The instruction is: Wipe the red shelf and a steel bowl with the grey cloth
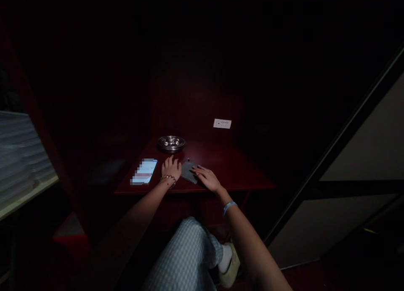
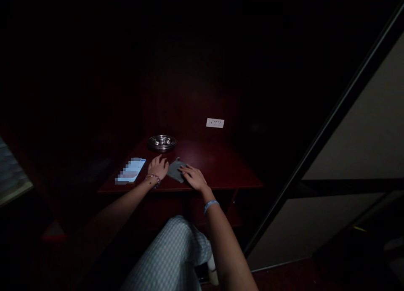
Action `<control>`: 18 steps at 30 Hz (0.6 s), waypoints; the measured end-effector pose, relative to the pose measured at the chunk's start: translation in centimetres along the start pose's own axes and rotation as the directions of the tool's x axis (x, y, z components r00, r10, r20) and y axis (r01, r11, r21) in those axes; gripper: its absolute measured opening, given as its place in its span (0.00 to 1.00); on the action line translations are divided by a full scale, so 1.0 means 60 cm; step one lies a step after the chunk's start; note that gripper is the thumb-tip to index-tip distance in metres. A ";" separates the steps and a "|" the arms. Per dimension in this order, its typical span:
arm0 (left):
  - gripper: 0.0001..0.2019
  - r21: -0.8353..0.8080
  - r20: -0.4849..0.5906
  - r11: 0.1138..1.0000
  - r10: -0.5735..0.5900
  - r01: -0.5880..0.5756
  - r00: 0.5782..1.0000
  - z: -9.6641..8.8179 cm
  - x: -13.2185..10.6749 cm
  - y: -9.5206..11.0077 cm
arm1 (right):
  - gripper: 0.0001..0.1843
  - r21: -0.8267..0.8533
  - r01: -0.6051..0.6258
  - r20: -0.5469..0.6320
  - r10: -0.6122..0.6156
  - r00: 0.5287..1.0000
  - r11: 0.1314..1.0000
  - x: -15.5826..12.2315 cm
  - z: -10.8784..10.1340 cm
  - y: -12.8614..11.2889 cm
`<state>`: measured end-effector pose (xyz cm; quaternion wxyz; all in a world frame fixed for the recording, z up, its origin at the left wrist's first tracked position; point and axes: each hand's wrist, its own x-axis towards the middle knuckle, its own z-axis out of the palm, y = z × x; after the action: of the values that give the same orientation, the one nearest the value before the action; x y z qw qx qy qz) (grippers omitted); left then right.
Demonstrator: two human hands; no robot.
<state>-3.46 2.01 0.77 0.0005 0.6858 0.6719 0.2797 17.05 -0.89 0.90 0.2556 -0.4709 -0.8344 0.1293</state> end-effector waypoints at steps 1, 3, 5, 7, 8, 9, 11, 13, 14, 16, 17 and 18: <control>0.25 0.035 -0.008 0.998 0.052 -0.051 0.999 -0.002 0.017 -0.002 | 0.22 -0.007 0.021 0.028 -0.020 0.999 1.000 -0.002 -0.001 -0.003; 0.27 0.115 -0.005 0.985 0.130 -0.129 0.991 -0.005 0.058 -0.007 | 0.21 -0.039 0.037 0.080 -0.034 0.996 0.999 -0.005 -0.003 -0.008; 0.29 0.191 0.034 0.955 0.224 -0.226 0.974 -0.010 0.105 -0.013 | 0.20 -0.043 0.023 0.076 -0.020 0.997 0.999 -0.008 -0.003 -0.010; 0.31 0.253 0.084 0.925 0.272 -0.284 0.959 -0.013 0.151 -0.019 | 0.19 -0.028 -0.002 0.043 0.004 0.999 1.000 -0.010 -0.002 -0.010; 0.31 0.279 0.101 0.914 0.277 -0.294 0.956 -0.013 0.172 -0.023 | 0.19 -0.021 -0.013 0.032 0.014 0.999 1.000 -0.010 -0.001 -0.009; 0.29 0.302 0.117 0.908 0.268 -0.292 0.956 -0.012 0.191 -0.027 | 0.19 -0.014 -0.022 0.022 0.022 1.000 1.000 -0.011 0.000 -0.008; 0.28 0.325 0.162 0.897 0.259 -0.299 0.952 -0.007 0.221 -0.036 | 0.19 -0.001 -0.035 0.013 0.035 0.999 0.999 -0.010 0.002 -0.006; 0.29 0.326 0.223 0.903 0.215 -0.280 0.951 0.000 0.240 -0.045 | 0.18 0.007 -0.045 0.000 0.045 0.999 0.999 -0.009 0.003 -0.005; 0.30 0.318 0.248 0.907 0.202 -0.277 0.947 0.003 0.246 -0.049 | 0.18 0.011 -0.049 -0.006 0.049 0.999 0.999 -0.009 0.003 -0.005; 0.31 0.302 0.278 0.916 0.179 -0.263 0.944 0.006 0.253 -0.057 | 0.18 0.020 -0.048 -0.012 0.049 0.999 0.999 -0.008 0.003 -0.005; 0.31 0.297 0.283 0.920 0.169 -0.254 0.944 0.006 0.256 -0.060 | 0.18 0.023 -0.046 -0.013 0.046 0.999 0.999 -0.008 0.003 -0.004; 0.30 0.297 0.280 0.924 0.158 -0.242 0.947 0.004 0.258 -0.061 | 0.18 0.024 -0.043 -0.014 0.043 0.999 0.999 -0.008 0.004 -0.004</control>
<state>-7.66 16.75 5.10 -0.0572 0.7716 0.6292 0.0738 16.96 -1.42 0.68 0.2643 -0.4865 -0.8207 0.1415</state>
